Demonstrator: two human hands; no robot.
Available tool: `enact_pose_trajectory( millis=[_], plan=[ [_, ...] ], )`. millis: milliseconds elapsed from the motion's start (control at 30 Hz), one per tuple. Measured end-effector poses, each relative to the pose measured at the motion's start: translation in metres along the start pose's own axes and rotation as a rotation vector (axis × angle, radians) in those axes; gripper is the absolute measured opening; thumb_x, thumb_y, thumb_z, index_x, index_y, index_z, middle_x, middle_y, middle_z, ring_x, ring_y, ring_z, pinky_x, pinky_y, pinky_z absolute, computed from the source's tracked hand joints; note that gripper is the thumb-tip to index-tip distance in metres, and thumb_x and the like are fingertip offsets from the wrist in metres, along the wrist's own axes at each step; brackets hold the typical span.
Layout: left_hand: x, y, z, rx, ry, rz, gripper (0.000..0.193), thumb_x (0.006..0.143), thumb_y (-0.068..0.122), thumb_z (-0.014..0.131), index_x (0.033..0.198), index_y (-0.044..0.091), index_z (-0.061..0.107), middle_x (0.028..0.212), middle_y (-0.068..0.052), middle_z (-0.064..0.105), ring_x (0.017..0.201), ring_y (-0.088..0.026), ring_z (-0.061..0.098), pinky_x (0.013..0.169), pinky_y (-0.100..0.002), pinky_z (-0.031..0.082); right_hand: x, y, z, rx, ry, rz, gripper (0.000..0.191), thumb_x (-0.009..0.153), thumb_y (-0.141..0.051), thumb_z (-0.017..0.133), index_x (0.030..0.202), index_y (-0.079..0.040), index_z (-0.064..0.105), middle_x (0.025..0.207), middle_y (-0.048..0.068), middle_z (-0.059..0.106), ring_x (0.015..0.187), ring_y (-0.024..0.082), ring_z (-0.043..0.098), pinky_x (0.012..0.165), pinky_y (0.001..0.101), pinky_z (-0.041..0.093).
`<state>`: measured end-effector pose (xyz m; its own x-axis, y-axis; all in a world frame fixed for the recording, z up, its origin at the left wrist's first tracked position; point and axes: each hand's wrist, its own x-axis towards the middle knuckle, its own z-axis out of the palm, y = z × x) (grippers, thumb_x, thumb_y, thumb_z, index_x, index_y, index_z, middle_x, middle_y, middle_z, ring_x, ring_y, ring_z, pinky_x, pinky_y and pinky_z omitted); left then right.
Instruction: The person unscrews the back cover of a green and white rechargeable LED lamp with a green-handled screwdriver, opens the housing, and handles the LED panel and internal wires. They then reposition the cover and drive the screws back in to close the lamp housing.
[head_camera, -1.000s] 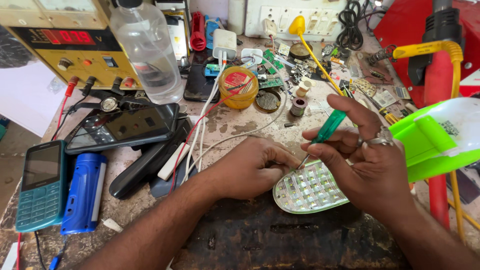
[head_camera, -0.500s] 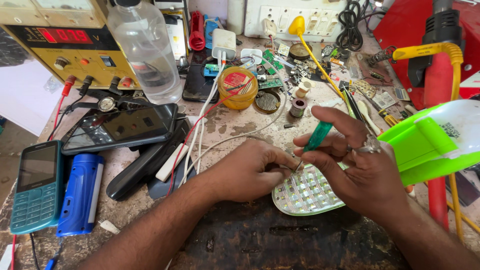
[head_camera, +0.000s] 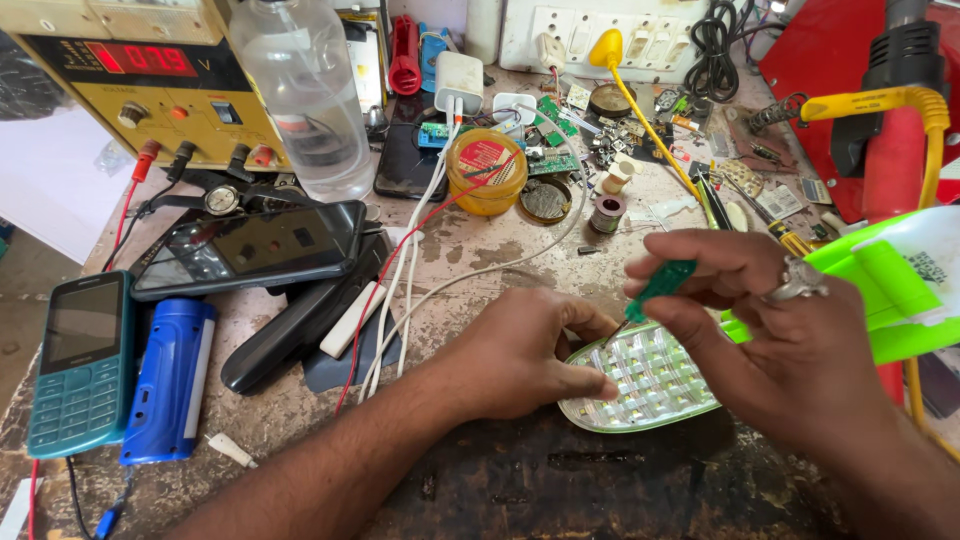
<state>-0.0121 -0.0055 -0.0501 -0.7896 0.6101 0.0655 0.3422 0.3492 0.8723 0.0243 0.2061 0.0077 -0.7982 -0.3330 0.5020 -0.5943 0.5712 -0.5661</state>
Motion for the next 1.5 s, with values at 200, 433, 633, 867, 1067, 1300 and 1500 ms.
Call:
enact_pose_trajectory(
  millis=[200,433,633,867,1067,1300,1500],
  plan=[
    [0.001,-0.007,0.001,-0.027,0.005,0.026,0.052,0.070,0.031,0.088,0.114,0.006,0.077,0.101,-0.014,0.081,0.092,-0.021,0.079,0.084,-0.034,0.060,0.008,-0.008,-0.011,-0.230,-0.087,-0.127,0.050,0.090,-0.017,0.073,0.138,-0.014,0.061,0.116,0.006,0.076,0.095,0.020,0.072,0.077,0.0335,0.057],
    [0.003,-0.006,0.000,-0.032,0.013,0.027,0.055,0.071,0.031,0.089,0.117,0.004,0.074,0.106,-0.013,0.080,0.096,-0.020,0.079,0.087,-0.033,0.061,0.014,-0.007,-0.014,-0.355,-0.066,-0.246,0.039,0.088,-0.018,0.075,0.127,-0.018,0.068,0.107,0.011,0.072,0.097,0.028,0.072,0.079,0.0356,0.057],
    [0.004,0.001,0.000,-0.129,0.033,0.032,0.071,0.068,0.028,0.090,0.129,0.006,0.061,0.111,-0.013,0.079,0.097,-0.019,0.077,0.084,-0.033,0.060,0.020,-0.001,-0.016,-0.473,-0.107,-0.225,0.043,0.083,-0.033,0.084,0.124,-0.024,0.072,0.094,0.006,0.076,0.086,0.024,0.074,0.068,0.0353,0.055],
    [0.005,-0.003,0.000,-0.076,0.013,-0.011,0.069,0.068,0.028,0.090,0.128,0.008,0.062,0.111,-0.012,0.079,0.085,-0.020,0.073,0.076,-0.034,0.060,0.022,0.001,-0.020,-0.377,-0.202,-0.119,0.056,0.087,-0.031,0.079,0.141,-0.029,0.062,0.099,-0.002,0.079,0.088,0.015,0.076,0.074,0.0342,0.060],
    [0.006,-0.002,0.004,-0.107,0.030,0.018,0.074,0.067,0.029,0.089,0.130,0.006,0.059,0.111,-0.012,0.079,0.087,-0.020,0.075,0.077,-0.033,0.060,0.037,-0.007,-0.030,-0.233,-0.408,-0.070,0.058,0.093,-0.034,0.066,0.148,-0.028,0.052,0.119,0.000,0.078,0.097,0.015,0.077,0.082,0.0323,0.061],
    [0.002,-0.004,0.009,-0.074,0.029,0.032,0.068,0.070,0.027,0.088,0.129,0.008,0.062,0.109,-0.013,0.079,0.093,-0.020,0.076,0.081,-0.034,0.060,0.020,0.005,-0.025,-0.090,-0.269,-0.286,0.058,0.099,-0.025,0.065,0.154,-0.017,0.048,0.113,0.004,0.079,0.101,0.019,0.077,0.088,0.0320,0.062],
    [0.002,-0.011,0.013,0.003,0.023,0.104,0.062,0.073,0.028,0.088,0.127,0.008,0.067,0.108,-0.014,0.080,0.094,-0.021,0.077,0.083,-0.034,0.060,0.007,0.010,-0.015,-0.103,-0.210,-0.336,0.054,0.105,-0.031,0.062,0.154,-0.020,0.043,0.133,0.011,0.065,0.110,0.023,0.072,0.083,0.0297,0.057]
  ],
)
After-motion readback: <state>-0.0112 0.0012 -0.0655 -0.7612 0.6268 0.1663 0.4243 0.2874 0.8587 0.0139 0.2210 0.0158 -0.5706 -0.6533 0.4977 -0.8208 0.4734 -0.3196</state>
